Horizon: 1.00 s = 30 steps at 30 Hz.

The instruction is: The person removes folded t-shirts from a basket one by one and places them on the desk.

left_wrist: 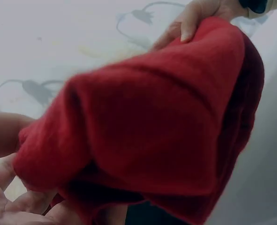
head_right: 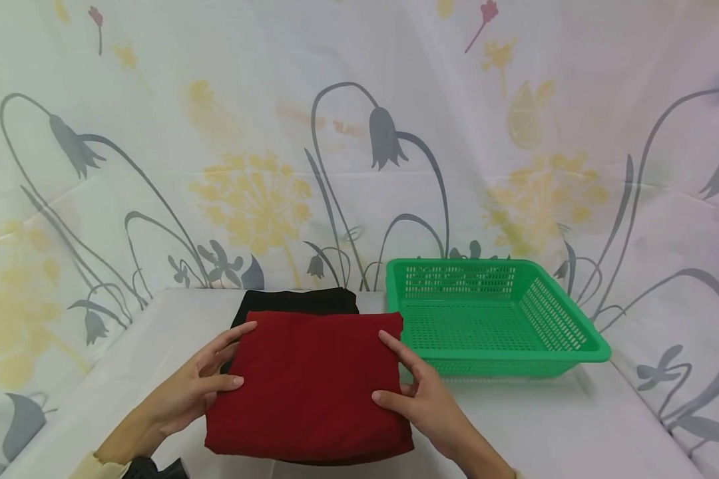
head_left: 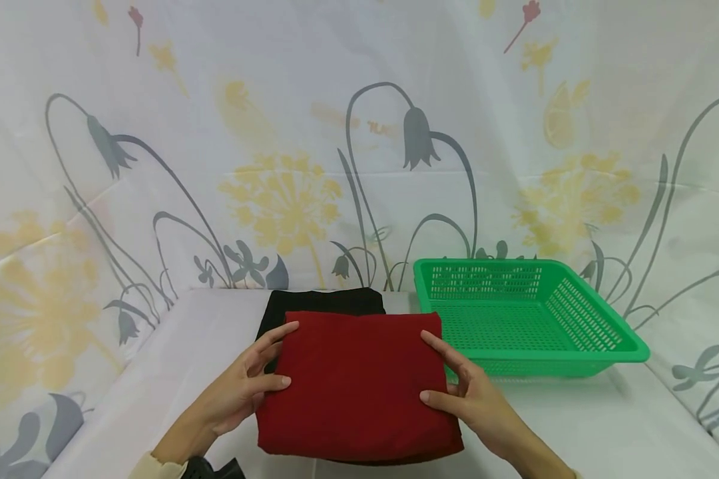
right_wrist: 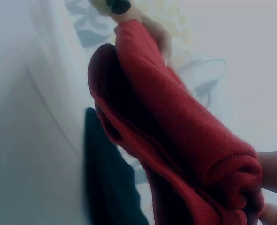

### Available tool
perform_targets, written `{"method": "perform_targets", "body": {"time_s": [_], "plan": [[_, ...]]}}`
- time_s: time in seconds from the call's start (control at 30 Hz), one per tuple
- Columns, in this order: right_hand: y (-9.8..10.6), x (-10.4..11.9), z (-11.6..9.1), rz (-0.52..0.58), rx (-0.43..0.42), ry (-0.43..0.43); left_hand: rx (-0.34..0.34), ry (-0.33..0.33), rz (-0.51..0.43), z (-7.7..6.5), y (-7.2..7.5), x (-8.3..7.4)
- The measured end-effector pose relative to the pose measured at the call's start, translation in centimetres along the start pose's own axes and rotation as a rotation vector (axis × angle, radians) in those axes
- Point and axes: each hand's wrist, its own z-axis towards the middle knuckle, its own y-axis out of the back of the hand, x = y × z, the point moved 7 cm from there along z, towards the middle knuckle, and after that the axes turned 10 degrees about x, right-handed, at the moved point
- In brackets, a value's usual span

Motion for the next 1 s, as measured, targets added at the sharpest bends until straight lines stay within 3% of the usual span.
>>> {"method": "perform_targets", "body": {"time_s": [0.23, 0.4, 0.6, 1.0], "plan": [[-1.4, -1.9, 1.0, 0.018, 0.045, -0.042, 0.026, 0.036, -0.015, -2.2, 0.8, 1.0], [-2.3, -3.5, 1.4, 0.017, 0.073, -0.06, 0.003, 0.103, -0.004, -3.6, 1.5, 1.8], [-2.9, -5.2, 2.1, 0.006, 0.108, -0.086, -0.031, 0.146, 0.006, -4.8, 2.8, 2.8], [-3.8, -7.5, 2.8, 0.001, 0.157, -0.162, -0.013, 0.176, -0.024, -6.2, 4.5, 4.7]]}}
